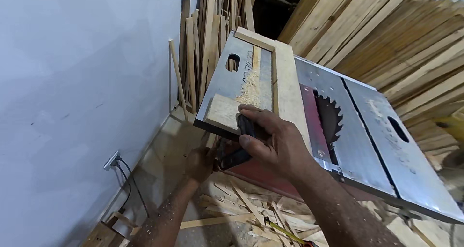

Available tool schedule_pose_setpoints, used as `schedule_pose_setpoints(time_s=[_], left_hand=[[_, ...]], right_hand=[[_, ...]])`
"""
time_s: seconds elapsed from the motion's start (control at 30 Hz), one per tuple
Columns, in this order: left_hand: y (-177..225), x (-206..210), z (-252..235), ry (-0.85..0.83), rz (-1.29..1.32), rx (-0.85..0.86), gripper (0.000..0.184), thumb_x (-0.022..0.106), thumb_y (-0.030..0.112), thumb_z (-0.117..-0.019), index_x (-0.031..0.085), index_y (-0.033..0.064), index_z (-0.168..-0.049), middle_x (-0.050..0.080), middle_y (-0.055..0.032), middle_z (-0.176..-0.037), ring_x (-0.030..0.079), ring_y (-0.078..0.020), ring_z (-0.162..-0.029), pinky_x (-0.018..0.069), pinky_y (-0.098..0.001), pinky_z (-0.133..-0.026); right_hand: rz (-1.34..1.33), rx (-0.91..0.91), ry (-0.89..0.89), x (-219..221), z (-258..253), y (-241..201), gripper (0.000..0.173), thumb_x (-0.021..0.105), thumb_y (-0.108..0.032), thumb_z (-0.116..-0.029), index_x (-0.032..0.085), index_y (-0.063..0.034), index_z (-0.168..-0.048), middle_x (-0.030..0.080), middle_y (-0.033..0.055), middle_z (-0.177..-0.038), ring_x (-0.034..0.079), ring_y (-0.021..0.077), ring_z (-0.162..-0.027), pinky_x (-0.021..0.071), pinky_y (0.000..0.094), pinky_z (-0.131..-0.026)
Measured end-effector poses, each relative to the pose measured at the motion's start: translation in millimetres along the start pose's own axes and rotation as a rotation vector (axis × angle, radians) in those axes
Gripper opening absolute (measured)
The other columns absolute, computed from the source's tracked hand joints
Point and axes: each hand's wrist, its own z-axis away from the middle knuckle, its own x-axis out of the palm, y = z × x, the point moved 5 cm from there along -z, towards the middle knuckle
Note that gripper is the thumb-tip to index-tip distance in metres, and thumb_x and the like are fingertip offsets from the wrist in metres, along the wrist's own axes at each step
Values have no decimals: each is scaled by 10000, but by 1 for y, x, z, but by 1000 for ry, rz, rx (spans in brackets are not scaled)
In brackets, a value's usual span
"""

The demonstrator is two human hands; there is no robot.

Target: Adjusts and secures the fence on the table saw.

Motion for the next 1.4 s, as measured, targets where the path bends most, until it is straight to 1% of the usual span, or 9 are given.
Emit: schedule_pose_setpoints(time_s=[0.2, 0.4, 0.57, 0.63, 0.7, 0.83, 0.9, 1.17, 1.4], left_hand=[[-26, -22, 16, 66, -127, 155, 295, 534, 307, -1058, 702, 67, -1019, 661, -41, -774, 654, -138, -660, 584, -343, -658], [-16, -25, 32, 350, -550, 672, 250, 601, 240, -955, 690, 65, -799, 643, -63, -693, 650, -198, -611, 569, -404, -565], [-39, -39, 23, 425, -277, 718, 292, 543, 267, -1005, 685, 86, -825, 636, -44, -828, 640, -138, -758, 570, -322, -665], [-49, -33, 8, 348, 44, 648, 283, 482, 191, -1046, 690, 4, -1004, 682, -109, -1082, 703, -195, -964, 633, -396, -827], [-46, -19, -10, 215, 416, 526, 343, 388, 231, -1092, 636, 13, -1183, 722, -119, -1187, 728, -241, -1043, 621, -440, -911], [-24, 10, -41, 71, 917, 185, 345, 317, 285, -1128, 557, 42, -1180, 706, -125, -943, 717, -231, -821, 619, -413, -767], [-12, 17, -52, -8, 909, 95, 310, 356, 298, -1121, 579, 82, -1133, 656, -72, -844, 653, -163, -707, 582, -337, -648], [13, 3, -59, -148, 374, -126, 173, 572, 216, -1039, 624, 51, -1040, 604, -57, -714, 571, -138, -561, 512, -289, -523], [-4, 14, -63, -446, 624, -196, 108, 486, 146, -1050, 583, 104, -1074, 580, -18, -710, 540, -71, -520, 476, -206, -468]], right_hand=[[-12, -1, 27, 0, -1, 0, 632, 514, -604, -952, 658, -146, -1364, 625, 2, -1428, 602, 138, -1282, 493, 445, -1086], [1, -2, 36, 1, -1, -1, 636, 541, -599, -938, 655, -141, -1364, 620, 3, -1435, 589, 142, -1306, 484, 445, -1099], [4, -16, 52, -1, -1, -2, 633, 520, -602, -949, 667, -130, -1344, 625, 20, -1428, 609, 160, -1279, 518, 431, -1053], [15, -20, 54, -1, -1, -3, 639, 519, -606, -947, 670, -126, -1341, 626, 31, -1423, 626, 165, -1245, 538, 420, -1014], [24, -14, 41, 0, -1, -3, 637, 523, -604, -944, 662, -133, -1350, 622, 27, -1426, 629, 166, -1231, 543, 428, -998], [13, -10, 29, 0, -1, -4, 616, 538, -573, -948, 659, -126, -1354, 624, 26, -1424, 591, 159, -1308, 475, 463, -1115], [16, -20, 39, -1, -1, -5, 615, 529, -574, -951, 663, -123, -1348, 627, 30, -1421, 595, 159, -1300, 484, 457, -1101], [21, -21, 56, 0, -1, -5, 623, 503, -595, -962, 669, -128, -1340, 627, 21, -1422, 598, 157, -1297, 480, 455, -1105], [26, 4, 49, 0, -1, -4, 625, 512, -596, -949, 665, -140, -1347, 619, 16, -1433, 614, 169, -1265, 518, 449, -1041]])
